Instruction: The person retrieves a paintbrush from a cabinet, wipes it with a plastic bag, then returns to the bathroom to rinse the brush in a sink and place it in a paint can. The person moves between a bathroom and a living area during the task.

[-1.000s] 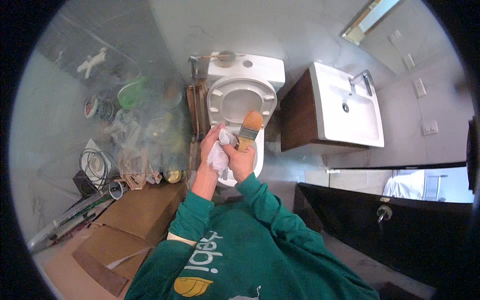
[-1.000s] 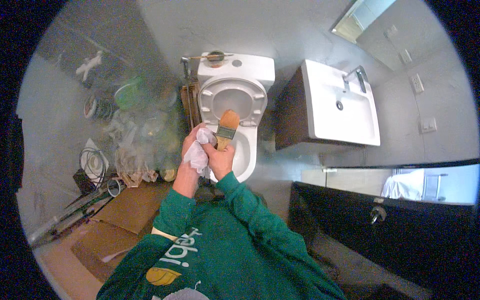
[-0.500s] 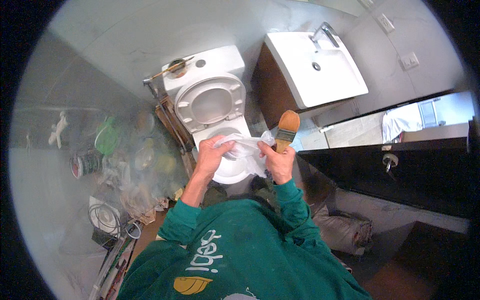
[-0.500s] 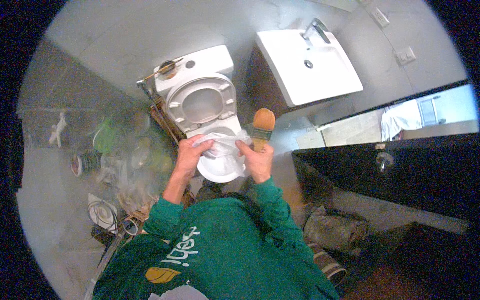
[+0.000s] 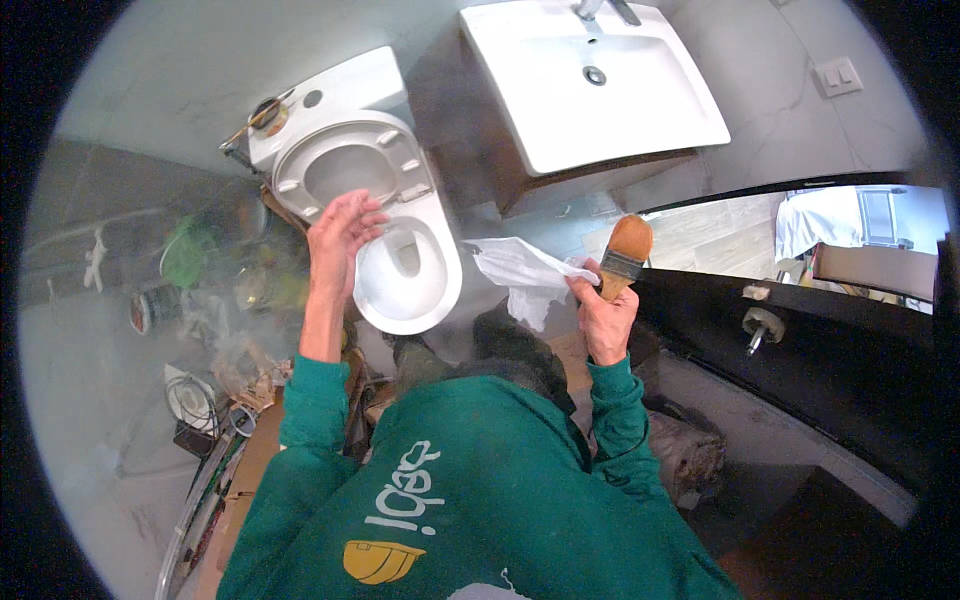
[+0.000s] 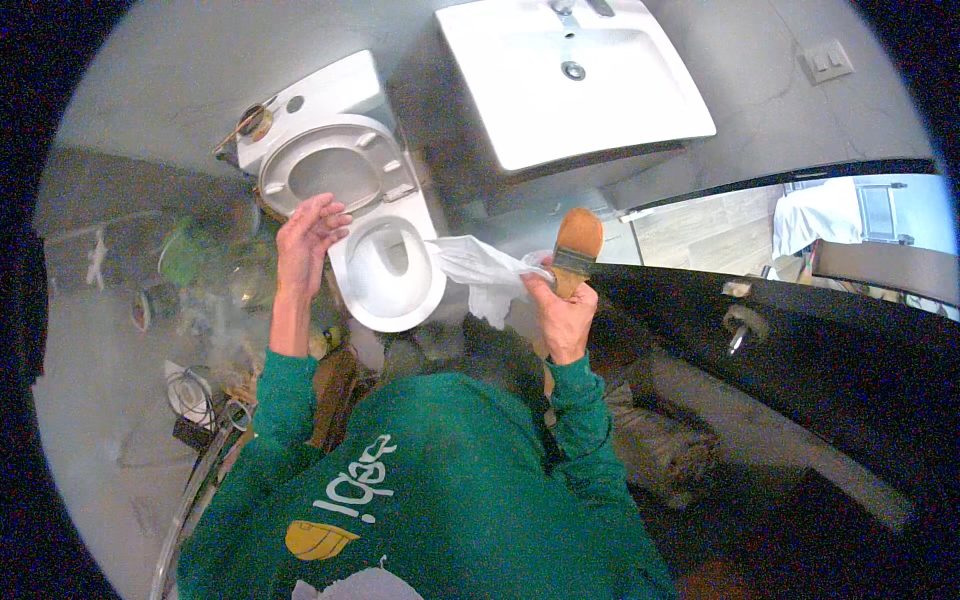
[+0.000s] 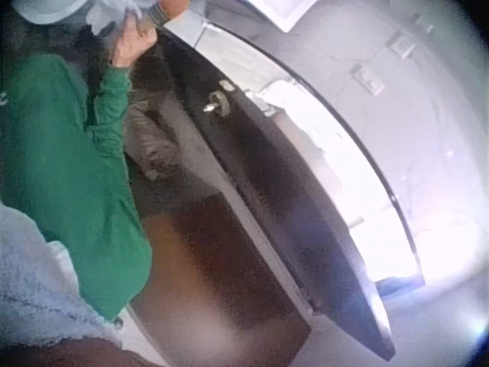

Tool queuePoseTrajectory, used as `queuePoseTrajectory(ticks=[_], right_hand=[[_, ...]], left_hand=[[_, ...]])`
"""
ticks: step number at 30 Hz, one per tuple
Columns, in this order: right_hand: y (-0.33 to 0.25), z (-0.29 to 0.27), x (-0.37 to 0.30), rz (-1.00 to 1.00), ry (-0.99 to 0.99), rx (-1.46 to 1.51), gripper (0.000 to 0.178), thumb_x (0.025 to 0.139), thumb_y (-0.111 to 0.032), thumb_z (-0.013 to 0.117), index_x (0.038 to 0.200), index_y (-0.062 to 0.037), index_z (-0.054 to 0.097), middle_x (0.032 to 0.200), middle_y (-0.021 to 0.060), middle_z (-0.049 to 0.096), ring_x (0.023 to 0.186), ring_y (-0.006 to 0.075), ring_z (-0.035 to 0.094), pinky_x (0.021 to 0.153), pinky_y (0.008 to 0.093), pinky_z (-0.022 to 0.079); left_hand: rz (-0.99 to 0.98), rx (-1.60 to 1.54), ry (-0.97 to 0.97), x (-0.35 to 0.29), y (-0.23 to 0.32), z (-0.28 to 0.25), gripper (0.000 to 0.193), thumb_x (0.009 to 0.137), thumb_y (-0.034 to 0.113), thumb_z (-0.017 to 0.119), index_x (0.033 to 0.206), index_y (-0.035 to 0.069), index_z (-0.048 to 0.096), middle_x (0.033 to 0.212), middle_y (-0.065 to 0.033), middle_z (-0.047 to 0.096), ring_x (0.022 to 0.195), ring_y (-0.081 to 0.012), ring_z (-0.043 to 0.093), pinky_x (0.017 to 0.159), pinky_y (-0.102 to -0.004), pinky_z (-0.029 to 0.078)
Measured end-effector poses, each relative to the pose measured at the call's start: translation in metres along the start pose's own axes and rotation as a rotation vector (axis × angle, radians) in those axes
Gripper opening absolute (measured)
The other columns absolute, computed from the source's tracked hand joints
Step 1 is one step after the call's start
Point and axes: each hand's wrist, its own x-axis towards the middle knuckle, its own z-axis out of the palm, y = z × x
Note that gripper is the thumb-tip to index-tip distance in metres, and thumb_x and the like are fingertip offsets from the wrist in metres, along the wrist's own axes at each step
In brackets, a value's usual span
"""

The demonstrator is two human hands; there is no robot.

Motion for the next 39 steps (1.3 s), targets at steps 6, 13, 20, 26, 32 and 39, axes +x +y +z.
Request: queuePoseTrajectory(ticks=[6, 13, 20, 26, 32, 39], right_hand=[[-0.02, -0.011, 0.027, 0.089, -0.174, 0.011, 0.015, 0.079, -0.012, 0.079, 0.087, -0.0041, 0.069, 0.075, -0.0032, 0.064, 0.062, 0.006, 0.054, 0.055, 0.0245, 0.042], [-0.034, -0.024, 0.013, 0.127, -0.26, 0.247, 0.015, 0.081, -0.015, 0.077, 0.08, -0.0061, 0.065, 0.057, -0.0058, 0.053, 0.041, 0.0035, 0.042, 0.037, 0.0223, 0.031], [-0.04, -0.07, 0.018, -0.08, -0.119, 0.055, 0.021, 0.086, -0.021, 0.073, 0.077, -0.0028, 0.07, 0.062, -0.0028, 0.061, 0.054, 0.0086, 0.055, 0.051, 0.025, 0.043], [-0.028, -0.148, -0.003, -0.555, 0.238, -0.261, 0.015, 0.09, -0.016, 0.064, 0.09, -0.0031, 0.07, 0.09, 0.0059, 0.069, 0.076, 0.0145, 0.062, 0.067, 0.0287, 0.05], [-0.004, -0.231, -0.025, -0.642, 0.674, -0.265, 0.019, 0.092, -0.009, 0.055, 0.108, -0.001, 0.061, 0.128, 0.0129, 0.055, 0.07, 0.0093, 0.057, 0.063, 0.0243, 0.049], [-0.007, -0.264, -0.011, -0.529, 0.848, -0.592, 0.027, 0.071, 0.003, 0.059, 0.097, -0.0017, 0.063, 0.104, 0.0135, 0.064, 0.089, 0.0248, 0.063, 0.081, 0.032, 0.049]], left_hand=[[-0.196, 0.154, -0.27, -0.046, -0.085, 0.098, 0.052, 0.084, 0.019, 0.069, 0.129, 0.002, 0.05, 0.12, -0.0086, 0.06, 0.113, -0.0217, 0.057, 0.096, -0.035, 0.044], [-0.358, -0.19, -0.191, -0.056, -0.106, 0.161, 0.03, 0.08, -0.002, 0.065, 0.109, -0.005, 0.059, 0.106, -0.0142, 0.066, 0.097, -0.0209, 0.064, 0.089, -0.0345, 0.05], [-0.067, 0.008, -0.068, -0.032, -0.039, 0.152, 0.02, 0.072, 0.003, 0.063, 0.092, -0.001, 0.065, 0.087, -0.0095, 0.069, 0.079, -0.0185, 0.066, 0.081, -0.032, 0.051], [-0.113, 0.004, -0.032, -0.025, -0.016, 0.151, 0.034, 0.071, 0.003, 0.061, 0.104, -0.003, 0.06, 0.095, -0.0121, 0.067, 0.083, -0.0226, 0.066, 0.081, -0.0343, 0.054], [-0.238, 0.131, -0.132, -0.017, -0.051, 0.186, 0.028, 0.069, 0.005, 0.063, 0.096, -0.003, 0.061, 0.085, -0.0095, 0.067, 0.074, -0.0195, 0.065, 0.075, -0.0314, 0.053], [-0.329, 0.205, -0.426, 0.003, -0.065, 0.269, 0.014, 0.07, 0.004, 0.063, 0.083, 0.001, 0.06, 0.076, -0.007, 0.064, 0.066, -0.0157, 0.061, 0.065, -0.0284, 0.05]])
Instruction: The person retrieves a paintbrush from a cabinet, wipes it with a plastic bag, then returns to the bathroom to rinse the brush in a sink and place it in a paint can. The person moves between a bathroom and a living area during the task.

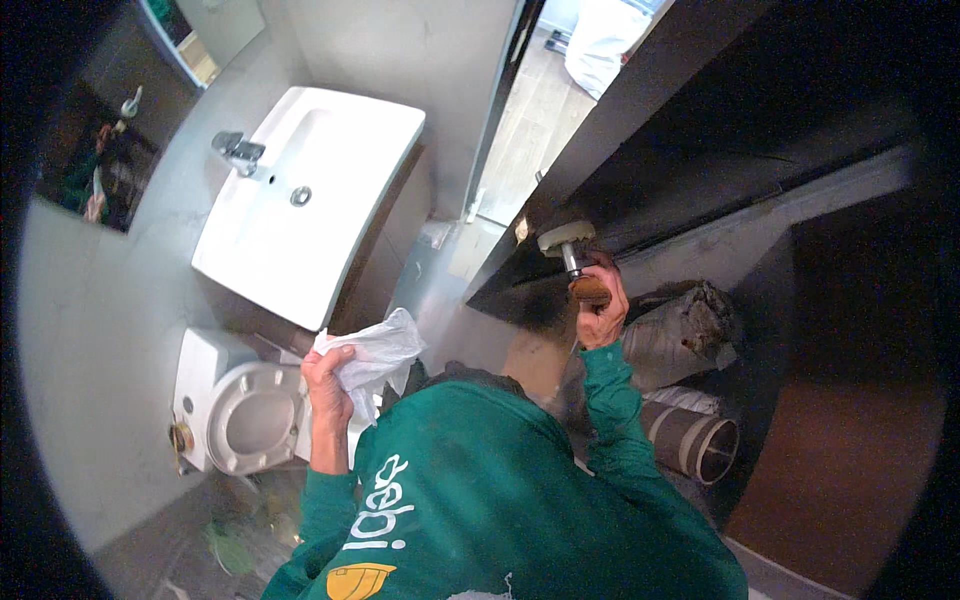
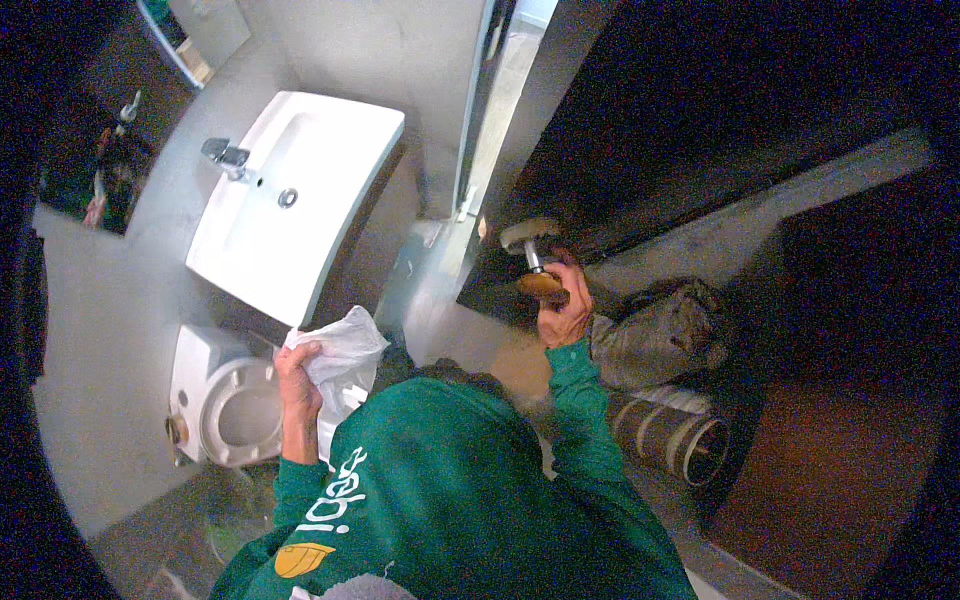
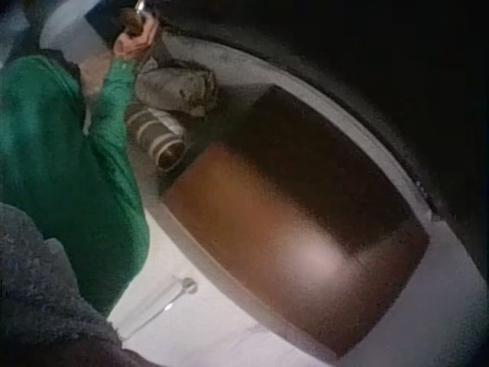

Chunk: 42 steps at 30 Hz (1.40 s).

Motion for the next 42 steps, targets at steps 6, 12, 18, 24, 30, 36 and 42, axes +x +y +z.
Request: queuePoseTrajectory(ticks=[6, 12, 18, 24, 30, 36, 42], right_hand=[[0.016, 0.005, -0.005, 0.116, 0.103, -0.037, 0.017, 0.075, -0.013, 0.066, 0.09, -0.005, 0.064, 0.083, 0.0143, 0.064, 0.077, 0.0332, 0.061, 0.072, 0.039, 0.049], [0.008, -0.018, -0.068, 0.289, 0.355, 0.014, 0.016, 0.084, -0.013, 0.067, 0.091, 0.0006, 0.063, 0.082, 0.009, 0.064, 0.077, 0.021, 0.06, 0.073, 0.0338, 0.047], [-0.013, -0.032, -0.138, 0.416, 0.69, -0.126, 0.022, 0.078, -0.014, 0.07, 0.071, -0.0018, 0.054, 0.069, 0.0074, 0.054, 0.065, 0.0213, 0.051, 0.064, 0.0356, 0.042], [-0.051, -0.012, -0.237, 0.456, 1.026, -0.276, 0.029, 0.08, -0.017, 0.07, 0.064, -0.0018, 0.051, 0.063, 0.0061, 0.048, 0.06, 0.0183, 0.045, 0.059, 0.0365, 0.036], [-0.081, 0.01, -0.306, 0.544, 1.277, -0.152, 0.023, 0.084, -0.014, 0.069, 0.07, -0.002, 0.055, 0.072, 0.0016, 0.055, 0.065, 0.0116, 0.048, 0.059, 0.031, 0.036], [-0.072, 0.015, -0.328, 0.533, 1.467, 0.195, 0.022, 0.091, -0.022, 0.065, 0.098, -0.001, 0.061, 0.085, 0.0068, 0.063, 0.071, 0.0171, 0.06, 0.063, 0.031, 0.051], [-0.135, 0.107, -0.366, 0.918, 1.09, 0.186, 0.031, 0.094, -0.032, 0.061, 0.098, -0.0011, 0.061, 0.083, 0.0102, 0.069, 0.058, 0.0128, 0.061, 0.053, 0.026, 0.048]], left_hand=[[-0.016, 0.077, -0.16, 0.058, 0.033, 0.024, 0.017, 0.073, 0.002, 0.064, 0.089, -0.002, 0.062, 0.079, -0.0085, 0.066, 0.065, -0.0152, 0.062, 0.064, -0.0274, 0.051], [-0.056, 0.089, -0.244, 0.088, 0.04, 0.021, 0.016, 0.074, 0.001, 0.062, 0.09, -0.001, 0.061, 0.079, -0.0078, 0.065, 0.065, -0.0145, 0.062, 0.063, -0.0273, 0.052], [-0.177, 0.258, -0.326, 0.118, 0.036, 0.023, 0.015, 0.075, 0.001, 0.062, 0.09, -0.001, 0.06, 0.079, -0.0071, 0.065, 0.067, -0.0147, 0.062, 0.065, -0.0275, 0.052], [-0.178, 0.376, -0.585, 0.142, 0.036, 0.014, 0.016, 0.076, 0.002, 0.063, 0.092, -0.001, 0.064, 0.082, -0.0077, 0.066, 0.069, -0.0147, 0.063, 0.069, -0.0277, 0.053], [-0.142, 0.428, -0.79, 0.159, 0.038, 0.01, 0.015, 0.076, 0.003, 0.064, 0.091, -0.001, 0.064, 0.081, -0.0069, 0.067, 0.07, -0.014, 0.063, 0.068, -0.0274, 0.052], [-0.198, 0.488, -0.771, 0.165, 0.028, 0.014, 0.014, 0.076, 0.002, 0.063, 0.09, -0.001, 0.064, 0.081, -0.0071, 0.067, 0.069, -0.0145, 0.062, 0.068, -0.0276, 0.052], [-0.189, 0.439, -0.715, 0.179, 0.02, 0.002, 0.017, 0.077, 0.002, 0.062, 0.093, -0.004, 0.064, 0.083, -0.0092, 0.067, 0.07, -0.0156, 0.064, 0.069, -0.0284, 0.053]])
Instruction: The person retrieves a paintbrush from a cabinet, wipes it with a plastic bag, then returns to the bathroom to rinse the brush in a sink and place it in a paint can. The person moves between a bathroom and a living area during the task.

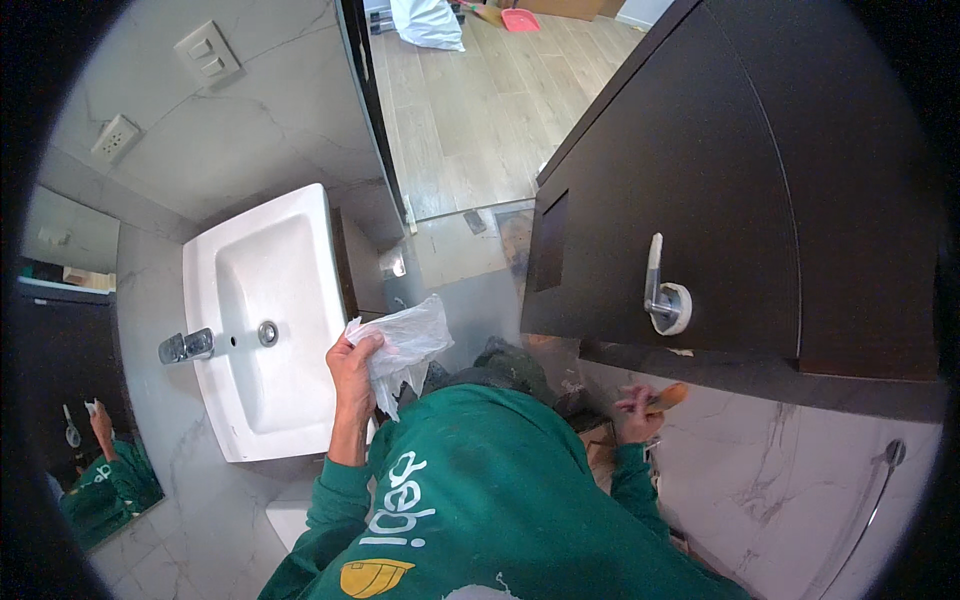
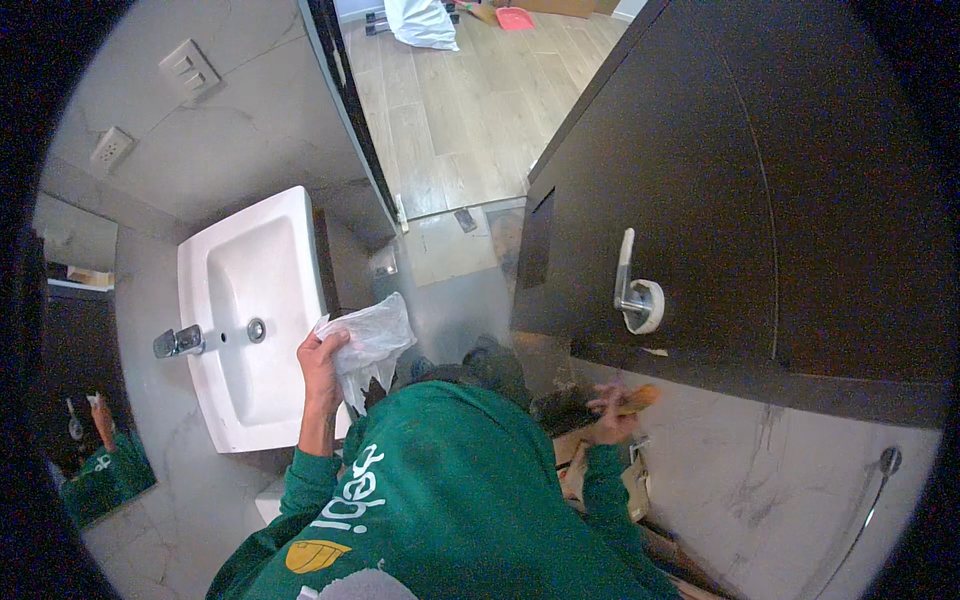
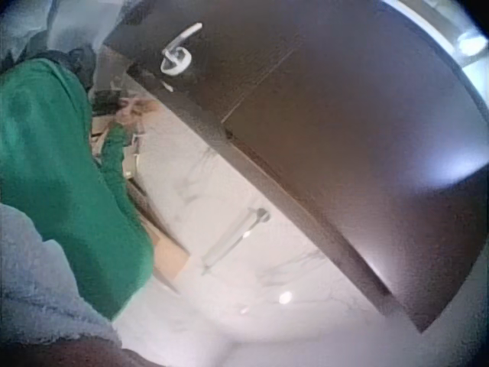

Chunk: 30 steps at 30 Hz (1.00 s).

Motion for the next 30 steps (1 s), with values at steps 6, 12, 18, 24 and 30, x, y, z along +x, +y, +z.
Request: queuePoseTrajectory(ticks=[6, 12, 18, 24, 30], right_hand=[[-0.028, 0.11, -0.007, 0.042, -0.513, -0.17, 0.024, 0.094, -0.024, 0.062, 0.099, -0.0008, 0.064, 0.08, 0.0083, 0.069, 0.051, 0.0085, 0.055, 0.05, 0.024, 0.045], [-0.04, 0.253, 0.061, 0.063, -0.717, -0.38, 0.021, 0.087, -0.023, 0.07, 0.091, -0.0018, 0.068, 0.069, 0.0015, 0.065, 0.052, 0.0066, 0.054, 0.05, 0.0244, 0.043], [-0.064, 0.393, 0.157, 0.123, -0.805, -0.166, 0.019, 0.087, -0.022, 0.069, 0.091, -0.0036, 0.069, 0.064, -0.0006, 0.06, 0.053, 0.0068, 0.053, 0.048, 0.0233, 0.04], [-0.13, 0.503, 0.255, 0.246, -1.09, 0.251, 0.029, 0.089, -0.019, 0.063, 0.106, 0.0047, 0.065, 0.091, 0.0115, 0.071, 0.042, 0.0035, 0.039, 0.04, 0.0206, 0.029], [-0.177, 0.566, 0.311, 0.12, -1.216, 0.411, 0.039, 0.081, -0.013, 0.073, 0.113, 0.0052, 0.062, 0.098, 0.0088, 0.07, 0.055, 0.0056, 0.052, 0.051, 0.0219, 0.042]], left_hand=[[-0.04, 0.017, 0.045, 0.027, -0.001, -0.002, 0.019, 0.078, 0.001, 0.062, 0.095, -0.005, 0.064, 0.084, -0.0098, 0.068, 0.071, -0.0159, 0.064, 0.068, -0.0276, 0.053], [-0.01, 0.058, 0.058, 0.08, 0.017, 0.01, 0.02, 0.081, 0.001, 0.066, 0.1, -0.005, 0.065, 0.086, -0.0081, 0.069, 0.072, -0.0134, 0.063, 0.07, -0.0261, 0.052], [0.078, 0.183, 0.146, 0.151, 0.034, 0.076, 0.022, 0.083, 0.004, 0.071, 0.104, -0.002, 0.068, 0.091, -0.0045, 0.069, 0.079, -0.0105, 0.062, 0.075, -0.0262, 0.05], [0.053, 0.155, 0.159, 0.241, 0.085, 0.183, 0.016, 0.083, 0.006, 0.069, 0.097, -0.002, 0.068, 0.089, -0.0044, 0.068, 0.075, -0.0103, 0.061, 0.071, -0.0253, 0.049], [0.168, -0.052, 0.088, 0.33, 0.151, 0.27, 0.015, 0.086, 0.003, 0.066, 0.101, -0.002, 0.067, 0.089, -0.0055, 0.068, 0.076, -0.0108, 0.062, 0.07, -0.0257, 0.051]])
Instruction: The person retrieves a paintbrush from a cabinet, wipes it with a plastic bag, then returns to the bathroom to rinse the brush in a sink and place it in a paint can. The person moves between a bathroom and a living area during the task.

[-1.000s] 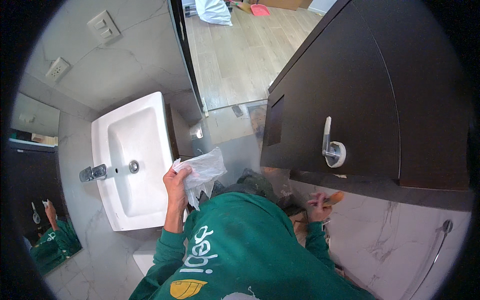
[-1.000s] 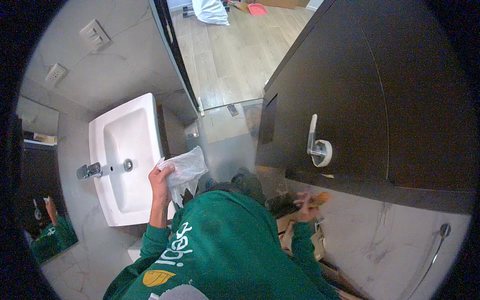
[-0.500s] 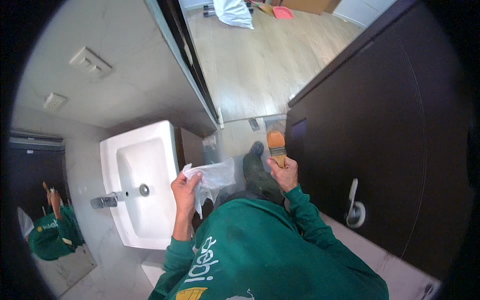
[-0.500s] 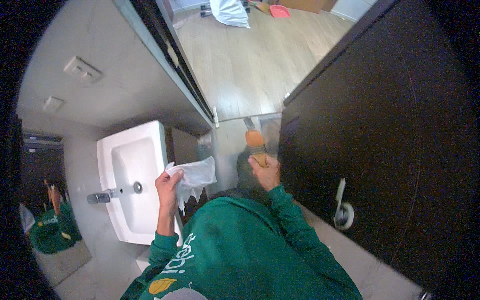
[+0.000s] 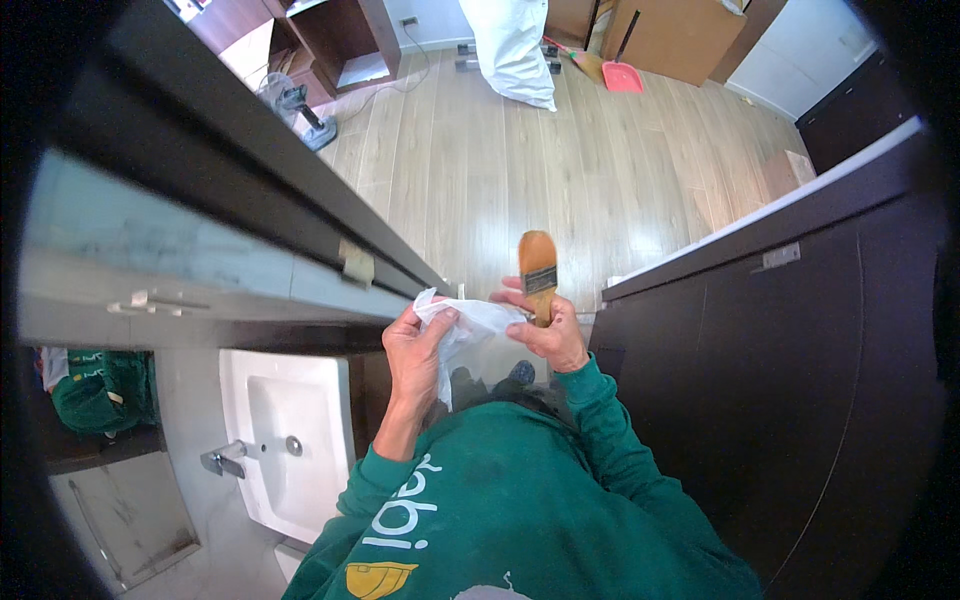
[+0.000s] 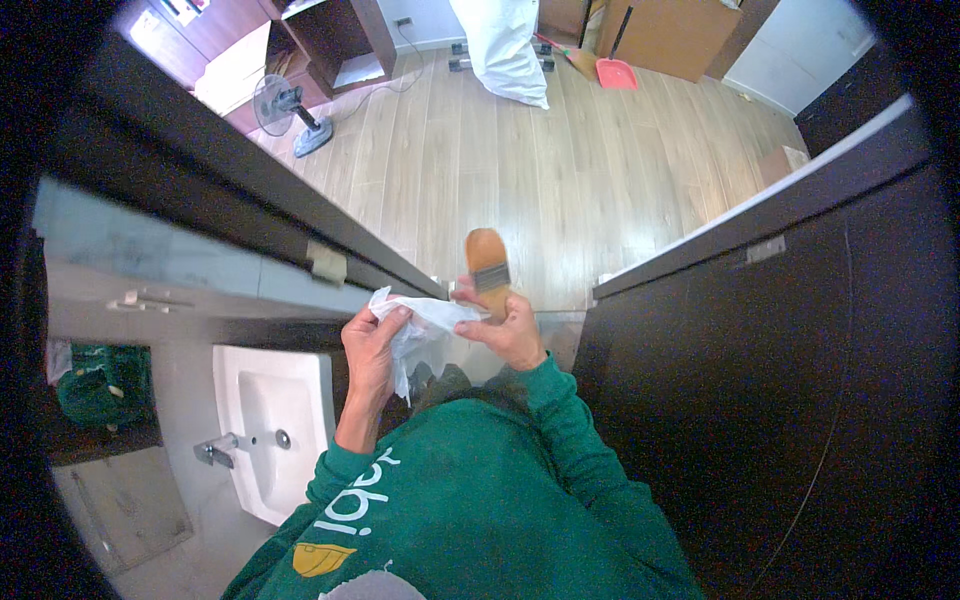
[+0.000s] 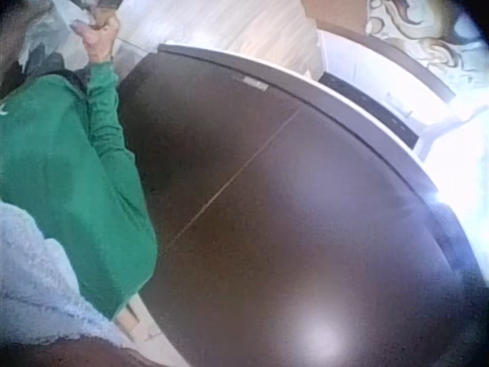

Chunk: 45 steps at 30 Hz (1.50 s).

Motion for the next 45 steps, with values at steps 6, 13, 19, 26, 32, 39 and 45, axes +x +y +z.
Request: queuePoseTrajectory(ticks=[6, 13, 19, 26, 32, 39, 45], right_hand=[[-0.032, -0.043, 0.084, 0.218, 0.017, -0.287, 0.018, 0.078, -0.007, 0.077, 0.093, 0.0011, 0.07, 0.087, 0.0008, 0.069, 0.076, 0.0082, 0.061, 0.066, 0.0245, 0.05], [-0.067, -0.111, 0.24, 0.074, 0.073, -0.408, 0.013, 0.079, -0.004, 0.073, 0.091, 0.0013, 0.07, 0.079, 0.0001, 0.067, 0.069, 0.007, 0.059, 0.062, 0.0232, 0.048], [-0.114, -0.101, 0.369, 0.154, -0.098, -0.444, 0.011, 0.079, -0.006, 0.073, 0.087, 0.0008, 0.069, 0.076, -0.0007, 0.065, 0.067, 0.0065, 0.058, 0.06, 0.0226, 0.046], [-0.115, -0.024, 0.462, 0.309, -0.447, -0.376, 0.015, 0.081, -0.013, 0.075, 0.085, 0.0006, 0.07, 0.073, -0.0026, 0.061, 0.066, 0.0056, 0.054, 0.057, 0.0224, 0.042], [-0.125, -0.011, 0.573, 0.298, -0.686, -0.374, 0.019, 0.082, -0.016, 0.076, 0.085, 0.0009, 0.07, 0.075, -0.0033, 0.062, 0.068, 0.005, 0.054, 0.059, 0.0226, 0.042], [-0.144, -0.031, 0.694, 0.283, -0.799, -0.219, 0.018, 0.081, -0.016, 0.077, 0.086, -0.0008, 0.07, 0.073, -0.0059, 0.058, 0.064, 0.004, 0.049, 0.056, 0.022, 0.039], [-0.137, -0.058, 0.788, 0.291, -0.849, -0.37, 0.021, 0.079, -0.018, 0.079, 0.088, -0.0005, 0.07, 0.078, -0.0044, 0.061, 0.069, 0.0049, 0.052, 0.06, 0.0222, 0.043]], left_hand=[[0.05, 0.032, -0.027, 0.088, 0.019, 0.054, 0.017, 0.084, -0.002, 0.066, 0.101, -0.003, 0.067, 0.092, -0.0057, 0.067, 0.079, -0.0105, 0.062, 0.073, -0.0247, 0.051], [0.003, -0.022, 0.071, 0.205, 0.019, 0.065, 0.023, 0.085, -0.002, 0.066, 0.106, -0.007, 0.061, 0.089, -0.0119, 0.068, 0.08, -0.0167, 0.066, 0.071, -0.0293, 0.055], [0.052, -0.132, -0.054, 0.288, 0.045, 0.084, 0.054, 0.082, 0.007, 0.07, 0.13, -0.003, 0.046, 0.12, -0.0186, 0.056, 0.106, -0.0221, 0.059, 0.087, -0.0332, 0.051], [-0.023, -0.188, -0.007, 0.333, 0.07, 0.101, 0.06, 0.075, 0.0, 0.072, 0.13, -0.001, 0.048, 0.123, -0.0129, 0.055, 0.109, -0.0215, 0.055, 0.092, -0.0312, 0.047], [0.181, -0.279, 0.48, 0.387, 0.088, 0.103, 0.024, 0.075, -0.005, 0.067, 0.098, -0.003, 0.069, 0.091, -0.0072, 0.07, 0.082, -0.0154, 0.065, 0.078, -0.0277, 0.051], [0.423, -0.552, 0.606, 0.498, 0.125, 0.148, 0.02, 0.087, 0.005, 0.056, 0.106, 0.003, 0.061, 0.098, -0.0074, 0.067, 0.082, -0.0176, 0.066, 0.074, -0.0298, 0.054], [0.47, -0.165, 0.915, 0.585, 0.151, 0.206, 0.015, 0.084, 0.001, 0.056, 0.097, 0.003, 0.064, 0.082, -0.0041, 0.065, 0.073, -0.0144, 0.062, 0.068, -0.0281, 0.051]])
